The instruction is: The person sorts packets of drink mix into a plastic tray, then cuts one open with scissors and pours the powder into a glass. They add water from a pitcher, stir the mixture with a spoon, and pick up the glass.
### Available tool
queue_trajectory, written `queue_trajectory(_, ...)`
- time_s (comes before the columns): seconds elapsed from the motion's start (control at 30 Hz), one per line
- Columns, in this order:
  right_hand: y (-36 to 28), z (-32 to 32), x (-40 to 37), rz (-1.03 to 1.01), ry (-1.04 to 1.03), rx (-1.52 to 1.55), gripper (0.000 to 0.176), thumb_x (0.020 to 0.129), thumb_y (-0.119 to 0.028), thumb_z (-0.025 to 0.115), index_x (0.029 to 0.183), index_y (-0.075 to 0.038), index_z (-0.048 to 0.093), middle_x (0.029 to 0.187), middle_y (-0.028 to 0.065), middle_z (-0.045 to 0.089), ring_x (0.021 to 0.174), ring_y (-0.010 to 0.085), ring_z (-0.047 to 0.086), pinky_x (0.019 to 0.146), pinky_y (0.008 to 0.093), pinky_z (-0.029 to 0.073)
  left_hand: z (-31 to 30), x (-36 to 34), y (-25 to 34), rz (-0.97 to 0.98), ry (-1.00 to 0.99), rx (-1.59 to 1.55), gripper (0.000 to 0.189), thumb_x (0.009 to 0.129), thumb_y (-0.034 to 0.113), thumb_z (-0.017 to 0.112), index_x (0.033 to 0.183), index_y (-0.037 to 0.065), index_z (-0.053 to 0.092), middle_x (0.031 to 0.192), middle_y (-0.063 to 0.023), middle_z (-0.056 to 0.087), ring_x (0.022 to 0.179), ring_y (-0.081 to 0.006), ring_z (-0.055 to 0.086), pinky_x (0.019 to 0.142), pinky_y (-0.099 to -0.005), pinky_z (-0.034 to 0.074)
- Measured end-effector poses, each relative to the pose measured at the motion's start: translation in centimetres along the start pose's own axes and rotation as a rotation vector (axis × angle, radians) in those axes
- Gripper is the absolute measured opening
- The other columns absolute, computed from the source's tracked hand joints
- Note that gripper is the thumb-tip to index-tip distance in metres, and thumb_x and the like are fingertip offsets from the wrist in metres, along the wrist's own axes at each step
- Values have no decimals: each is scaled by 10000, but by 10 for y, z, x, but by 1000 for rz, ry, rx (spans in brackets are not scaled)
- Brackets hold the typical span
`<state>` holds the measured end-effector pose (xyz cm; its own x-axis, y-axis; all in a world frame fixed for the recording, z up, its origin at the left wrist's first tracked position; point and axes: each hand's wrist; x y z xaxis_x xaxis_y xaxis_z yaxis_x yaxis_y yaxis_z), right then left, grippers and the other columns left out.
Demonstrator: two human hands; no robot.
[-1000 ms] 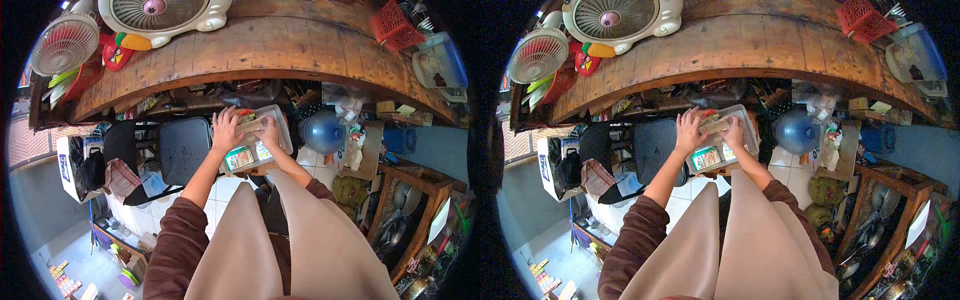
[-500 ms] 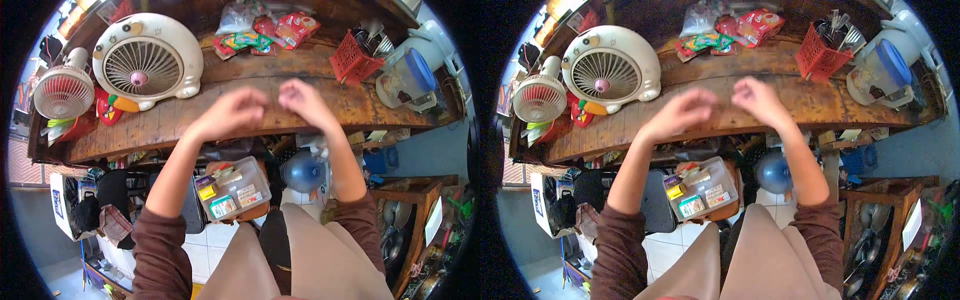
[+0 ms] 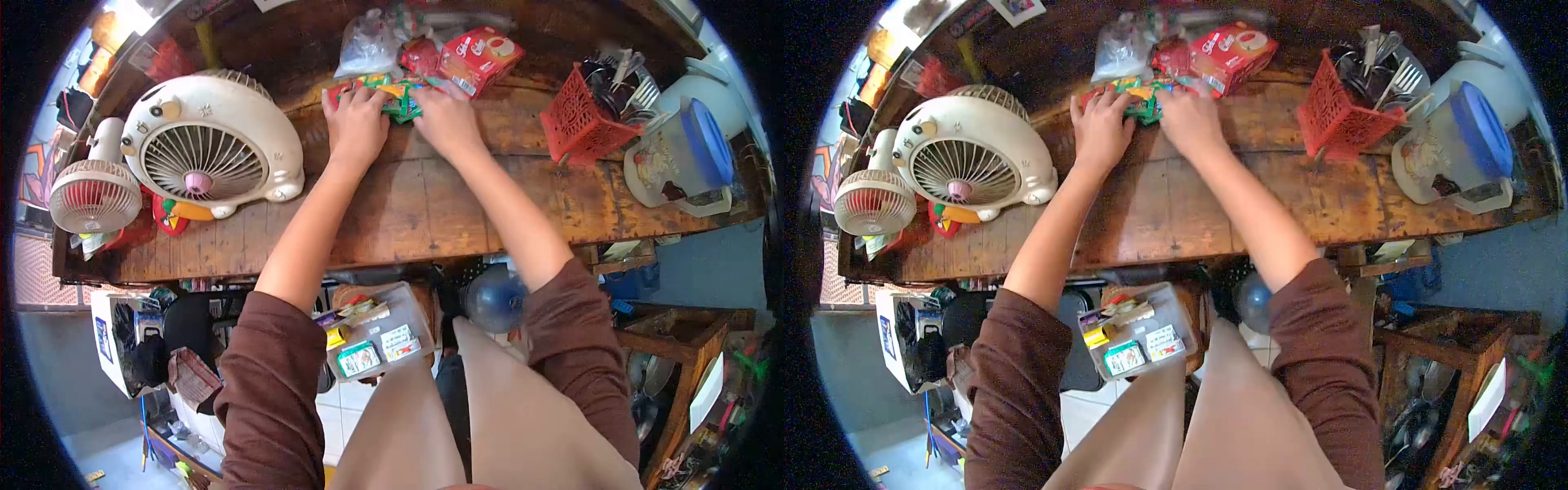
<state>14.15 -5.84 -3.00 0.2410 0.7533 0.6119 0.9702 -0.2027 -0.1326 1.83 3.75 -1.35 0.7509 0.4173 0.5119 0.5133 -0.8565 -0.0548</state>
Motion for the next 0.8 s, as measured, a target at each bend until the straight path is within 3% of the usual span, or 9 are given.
queue_trajectory(0.17, 17, -34, -26, -137, 62, 100, 150, 709, -160, 631, 849, -107, 629, 802, 82, 641, 797, 211, 609, 852, 367, 417, -30, -31, 4, 40, 246, -143, 172, 735, 158, 592, 902, 133, 626, 944, -52, 578, 964, -272, 529, 942, -572, 252)
queue_trajectory(0.2, 14, -45, -33, -140, 52, 109, 150, 709, -160, 631, 849, -107, 629, 802, 82, 641, 797, 211, 609, 852, 367, 417, -45, -38, 8, 55, 332, -186, 142, 754, 152, 594, 885, 109, 626, 918, -54, 574, 927, -265, 533, 892, -484, 344)
queue_trajectory(0.3, -21, -92, -68, -30, 211, 191, 132, 733, -126, 622, 850, -65, 622, 801, 80, 635, 761, 206, 606, 798, 340, 440, -77, -72, 16, -146, 301, -619, 129, 764, 121, 595, 887, 88, 617, 910, -69, 572, 897, -252, 533, 785, -375, 415)
queue_trajectory(0.37, -52, -122, -100, 352, 177, 609, 103, 742, -75, 614, 837, -34, 613, 802, 88, 616, 720, 204, 587, 704, 306, 454, -98, -103, 18, -184, 298, -646, 126, 778, 97, 589, 893, 48, 609, 868, -95, 571, 838, -251, 543, 686, -319, 433)
queue_trajectory(0.43, -74, -144, -136, 317, 46, 626, 102, 738, -53, 614, 836, -24, 614, 798, 91, 604, 711, 203, 579, 661, 288, 450, -122, -142, 24, -317, 150, -888, 133, 790, 86, 573, 897, 14, 604, 823, -115, 565, 776, -268, 552, 678, -324, 436)
queue_trajectory(0.5, -95, -151, -169, 183, -59, 689, 111, 723, -41, 635, 831, -22, 625, 744, 91, 561, 686, 200, 563, 592, 269, 445, -128, -181, 25, -238, 98, -826, 135, 782, 72, 571, 891, -2, 600, 797, -133, 563, 730, -278, 558, 650, -320, 444)
queue_trajectory(0.57, -122, -147, -202, 280, -273, 665, 136, 706, -60, 656, 841, -51, 643, 715, 67, 546, 678, 198, 557, 594, 290, 453, -119, -220, 26, -205, -1, -831, 144, 770, 80, 584, 893, 7, 602, 782, -127, 570, 744, -277, 560, 657, -326, 446)
queue_trajectory(0.73, -146, -63, -276, 47, -424, 446, 77, 671, -119, 663, 745, -99, 651, 673, 29, 564, 670, 189, 546, 633, 313, 419, -31, -295, 41, -141, -409, -603, 147, 737, 198, 624, 845, 106, 586, 713, -87, 600, 701, -272, 558, 709, -405, 373)
queue_trajectory(0.8, -148, -23, -301, -41, -460, 307, 55, 680, -130, 570, 702, -122, 620, 700, 9, 570, 699, 176, 548, 708, 315, 389, 9, -305, 44, -105, -473, -534, 157, 737, 213, 617, 859, 118, 592, 726, -80, 607, 698, -268, 562, 727, -423, 365)
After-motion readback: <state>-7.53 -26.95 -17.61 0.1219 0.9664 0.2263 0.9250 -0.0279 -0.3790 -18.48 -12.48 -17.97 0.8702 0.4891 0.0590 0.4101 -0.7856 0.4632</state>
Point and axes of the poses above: each hand's wrist, its own x-axis towards the middle knuckle, its own z-axis out of the palm, y = z × x
